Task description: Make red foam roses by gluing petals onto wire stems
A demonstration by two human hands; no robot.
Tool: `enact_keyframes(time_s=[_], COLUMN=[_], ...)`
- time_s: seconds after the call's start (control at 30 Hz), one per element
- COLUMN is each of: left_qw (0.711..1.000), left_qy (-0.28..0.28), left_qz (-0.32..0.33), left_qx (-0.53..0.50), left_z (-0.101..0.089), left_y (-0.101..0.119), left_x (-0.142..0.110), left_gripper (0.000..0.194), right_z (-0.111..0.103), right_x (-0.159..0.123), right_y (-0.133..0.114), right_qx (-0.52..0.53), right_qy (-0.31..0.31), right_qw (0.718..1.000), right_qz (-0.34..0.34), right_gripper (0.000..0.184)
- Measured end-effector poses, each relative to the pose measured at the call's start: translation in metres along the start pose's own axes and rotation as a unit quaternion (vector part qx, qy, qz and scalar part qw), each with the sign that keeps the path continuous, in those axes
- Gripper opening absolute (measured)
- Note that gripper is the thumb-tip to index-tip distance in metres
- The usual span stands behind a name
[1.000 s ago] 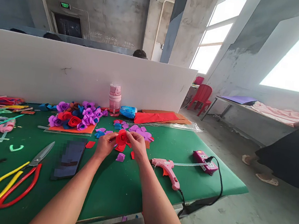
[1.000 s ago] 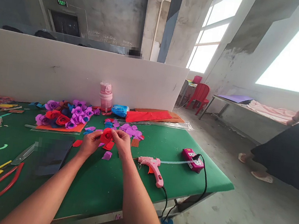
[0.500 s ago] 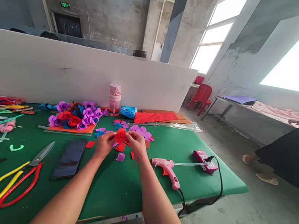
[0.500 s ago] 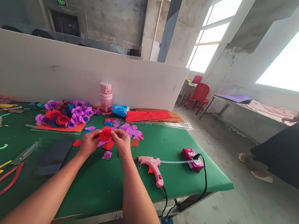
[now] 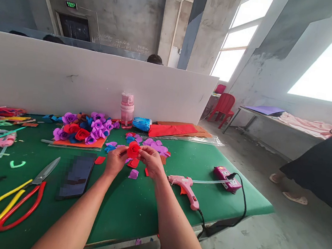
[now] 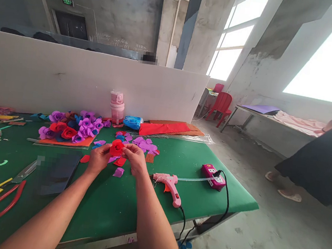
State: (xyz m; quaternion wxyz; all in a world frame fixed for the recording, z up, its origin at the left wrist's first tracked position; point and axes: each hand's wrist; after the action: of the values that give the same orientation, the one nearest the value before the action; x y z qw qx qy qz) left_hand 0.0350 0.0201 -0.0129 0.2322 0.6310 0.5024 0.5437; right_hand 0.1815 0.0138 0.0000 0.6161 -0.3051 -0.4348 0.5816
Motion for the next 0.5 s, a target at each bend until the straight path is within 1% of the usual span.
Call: enact_keyframes(time_s=[0.2, 0.27, 0.4, 0.5], left_qw=[0.999, 0.999, 0.999, 0.999], left_qy=[-0.014, -0.010, 0.020, 0.024], left_qz=[-0.035, -0.032, -0.027, -0.032], left_qx=[-0.029, -0.025, 0.004, 0.010], left_z=[0.0005, 0.0006, 0.0005, -0.0009], left_y=[0.0019, 0.0006, -0.0044, -0.0066], left_x=[-0.0002, 0.0001, 0.0008, 0.0004], left_gripper=[0.014, 0.013, 0.013, 0.014], right_z=[0.0003, 0.0002, 0.0004, 0.0015], right_x=[-0.0006, -0.0006, -0.0009, -0.0017], right_y=[-0.0032, -0.0040, -0.0056, -0.0067], right_qx=[0.013, -0.001, -0.047, -0.055], right_qy=[-0.013, -0.008, 0.004, 0.004], right_qw=[1.000, 1.000, 0.999, 0.998], right_qz=[-0.008, -0.013, -0.024, -0.028], right_gripper=[0.034, 0.032, 0.026, 0.021])
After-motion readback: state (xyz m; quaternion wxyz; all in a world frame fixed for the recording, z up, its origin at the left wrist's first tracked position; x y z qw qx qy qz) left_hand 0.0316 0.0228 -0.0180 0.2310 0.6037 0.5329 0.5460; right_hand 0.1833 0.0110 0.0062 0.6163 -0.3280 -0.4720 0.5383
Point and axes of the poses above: each hand's wrist, its own x-axis towards the middle knuckle, its own z-axis out of the palm, y = z × x, and after that the axes turned 7 degrees about -z, right-handed
